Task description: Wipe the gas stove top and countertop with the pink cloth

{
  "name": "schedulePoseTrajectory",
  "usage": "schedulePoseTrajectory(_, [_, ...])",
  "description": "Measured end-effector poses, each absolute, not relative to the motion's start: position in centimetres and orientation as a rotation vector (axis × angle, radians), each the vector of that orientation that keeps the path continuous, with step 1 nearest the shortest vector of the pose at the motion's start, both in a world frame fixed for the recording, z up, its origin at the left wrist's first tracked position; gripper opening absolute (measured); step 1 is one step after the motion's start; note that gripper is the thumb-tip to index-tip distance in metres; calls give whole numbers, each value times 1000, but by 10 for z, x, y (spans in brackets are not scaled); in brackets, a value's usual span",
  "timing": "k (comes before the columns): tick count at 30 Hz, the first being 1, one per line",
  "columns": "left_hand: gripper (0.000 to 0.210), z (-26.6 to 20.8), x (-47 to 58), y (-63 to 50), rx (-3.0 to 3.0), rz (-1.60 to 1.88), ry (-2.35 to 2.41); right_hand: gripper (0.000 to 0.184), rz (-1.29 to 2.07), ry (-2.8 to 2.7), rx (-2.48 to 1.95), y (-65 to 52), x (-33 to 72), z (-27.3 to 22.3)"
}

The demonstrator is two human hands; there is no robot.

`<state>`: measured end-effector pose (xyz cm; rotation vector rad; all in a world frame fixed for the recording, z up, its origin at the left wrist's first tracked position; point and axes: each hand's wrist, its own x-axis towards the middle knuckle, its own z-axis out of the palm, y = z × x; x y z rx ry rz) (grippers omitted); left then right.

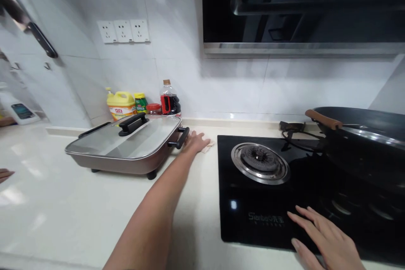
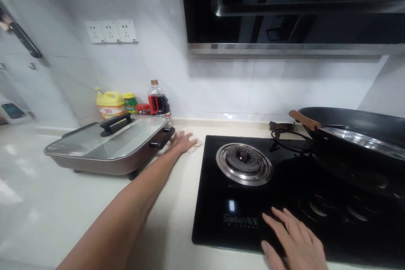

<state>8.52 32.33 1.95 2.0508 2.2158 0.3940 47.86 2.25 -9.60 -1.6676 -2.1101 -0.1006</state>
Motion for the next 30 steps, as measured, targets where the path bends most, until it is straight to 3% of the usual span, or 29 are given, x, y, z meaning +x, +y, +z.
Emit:
schedulePoseTrajectory(9, [84,21,79,236,2081,342,2163,51,-83,-2044,-1703,34,465,-83])
schedulePoseTrajectory(19, [73,25,56,93,2265,328,2026,57,-160,-2001,-1705,17,441,-70])
schedulePoseTrajectory(25, [80,16,40,8,2369,255,1726,58,-183,-2023,-1682,21,446,-77])
schedulePoseTrajectory(30, [94,18,36,32,2178,291,1886,59,-214,-2019,-1677,20,443,-80])
